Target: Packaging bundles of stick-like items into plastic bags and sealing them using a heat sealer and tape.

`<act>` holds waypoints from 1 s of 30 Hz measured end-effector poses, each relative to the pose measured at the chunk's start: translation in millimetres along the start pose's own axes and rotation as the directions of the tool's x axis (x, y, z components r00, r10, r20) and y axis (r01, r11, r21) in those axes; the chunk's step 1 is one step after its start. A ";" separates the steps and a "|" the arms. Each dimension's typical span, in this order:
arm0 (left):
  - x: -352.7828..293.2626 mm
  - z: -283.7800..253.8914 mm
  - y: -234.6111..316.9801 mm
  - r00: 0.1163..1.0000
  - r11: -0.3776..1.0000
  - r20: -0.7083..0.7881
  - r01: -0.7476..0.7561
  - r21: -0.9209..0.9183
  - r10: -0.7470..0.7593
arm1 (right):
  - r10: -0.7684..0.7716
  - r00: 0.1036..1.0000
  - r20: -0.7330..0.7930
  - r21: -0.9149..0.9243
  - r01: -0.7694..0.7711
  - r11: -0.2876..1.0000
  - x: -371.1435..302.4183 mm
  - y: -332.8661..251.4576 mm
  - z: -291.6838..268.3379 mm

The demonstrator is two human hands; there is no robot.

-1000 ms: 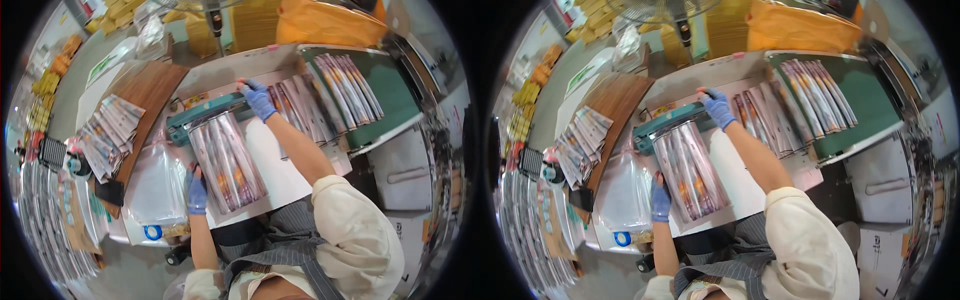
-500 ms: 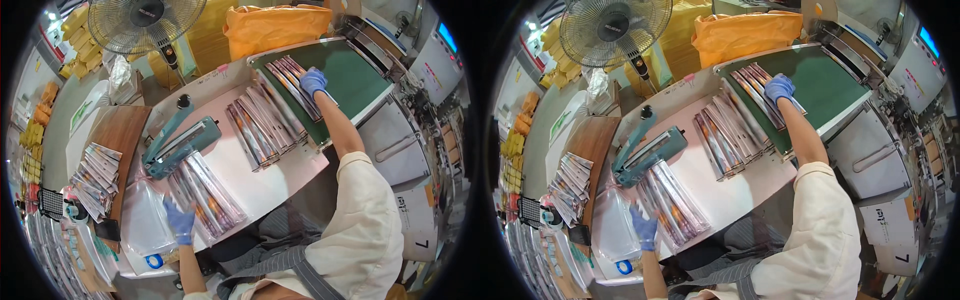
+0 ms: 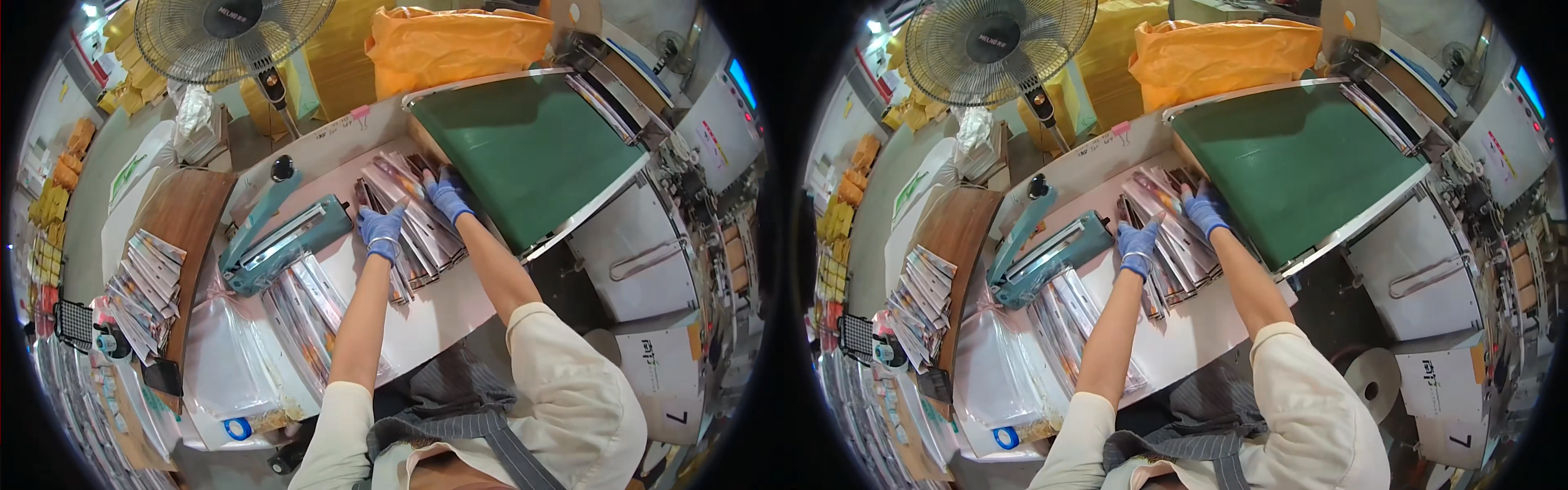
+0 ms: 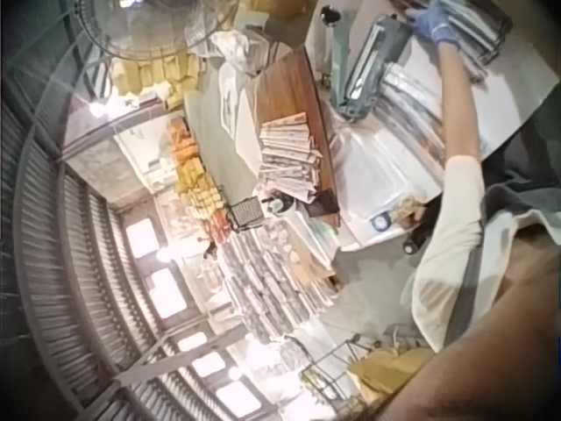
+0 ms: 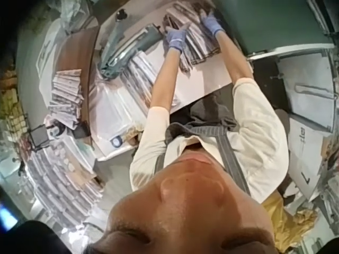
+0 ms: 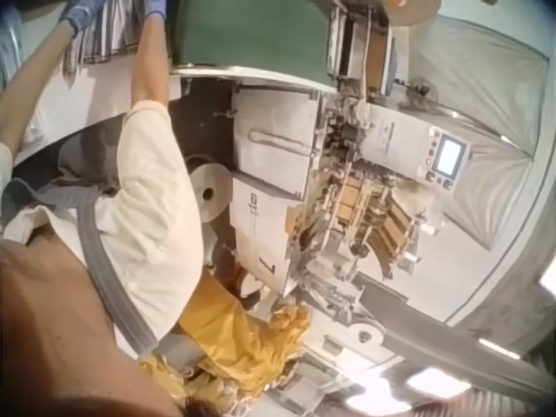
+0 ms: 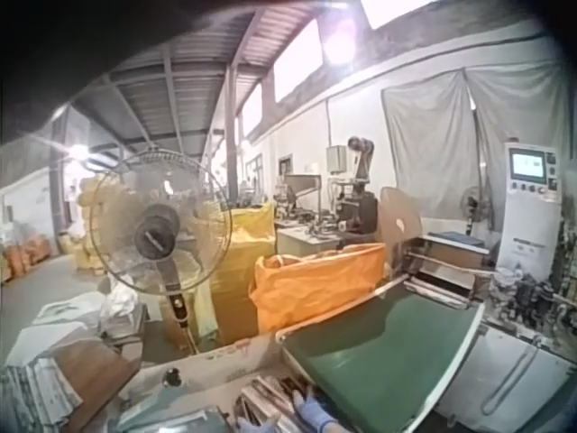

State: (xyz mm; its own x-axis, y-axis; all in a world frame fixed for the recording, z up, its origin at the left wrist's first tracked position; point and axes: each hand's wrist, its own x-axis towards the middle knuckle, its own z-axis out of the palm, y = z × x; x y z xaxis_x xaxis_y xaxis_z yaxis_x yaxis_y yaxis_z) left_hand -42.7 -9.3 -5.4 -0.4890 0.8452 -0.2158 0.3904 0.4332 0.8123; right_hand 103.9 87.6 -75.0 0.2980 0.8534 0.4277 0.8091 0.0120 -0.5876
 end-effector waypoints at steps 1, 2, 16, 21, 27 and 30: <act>4.9 -8.5 -2.4 1.000 0.998 -0.016 0.018 -0.058 -0.019 | 0.018 0.939 0.343 0.056 -0.039 0.998 2.3 -5.2 2.3; 8.7 -10.1 -6.2 0.999 0.998 -0.036 0.035 -0.057 -0.037 | 0.002 0.932 0.363 0.067 -0.028 0.997 -4.2 -12.3 6.5; -81.5 -163.6 -50.8 0.758 0.694 0.299 -0.267 -0.669 0.580 | -0.483 0.507 0.714 0.677 -0.674 0.295 -105.5 -154.0 -159.9; -87.1 -192.1 -53.3 0.258 0.136 0.421 -0.945 0.298 0.870 | -0.750 0.513 0.418 0.906 -0.182 0.381 -113.1 -144.6 -176.5; -152.8 -201.7 -19.6 0.611 0.423 0.133 -0.359 -0.832 0.780 | -0.785 0.550 0.285 0.919 -0.389 0.061 -132.0 -199.8 -229.0; -141.4 -191.5 -56.3 0.489 0.487 0.101 -0.781 -0.391 0.866 | -0.811 0.537 0.232 0.973 -0.133 0.191 -140.9 -202.7 -224.7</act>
State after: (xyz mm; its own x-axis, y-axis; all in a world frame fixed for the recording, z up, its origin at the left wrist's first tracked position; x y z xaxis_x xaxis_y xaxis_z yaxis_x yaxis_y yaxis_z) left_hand -144.9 -213.1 83.2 0.1783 0.8202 0.5435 0.2672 -0.5720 0.7755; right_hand 11.8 -152.2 138.2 -0.6135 0.5699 0.5467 -0.3781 0.3958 -0.8369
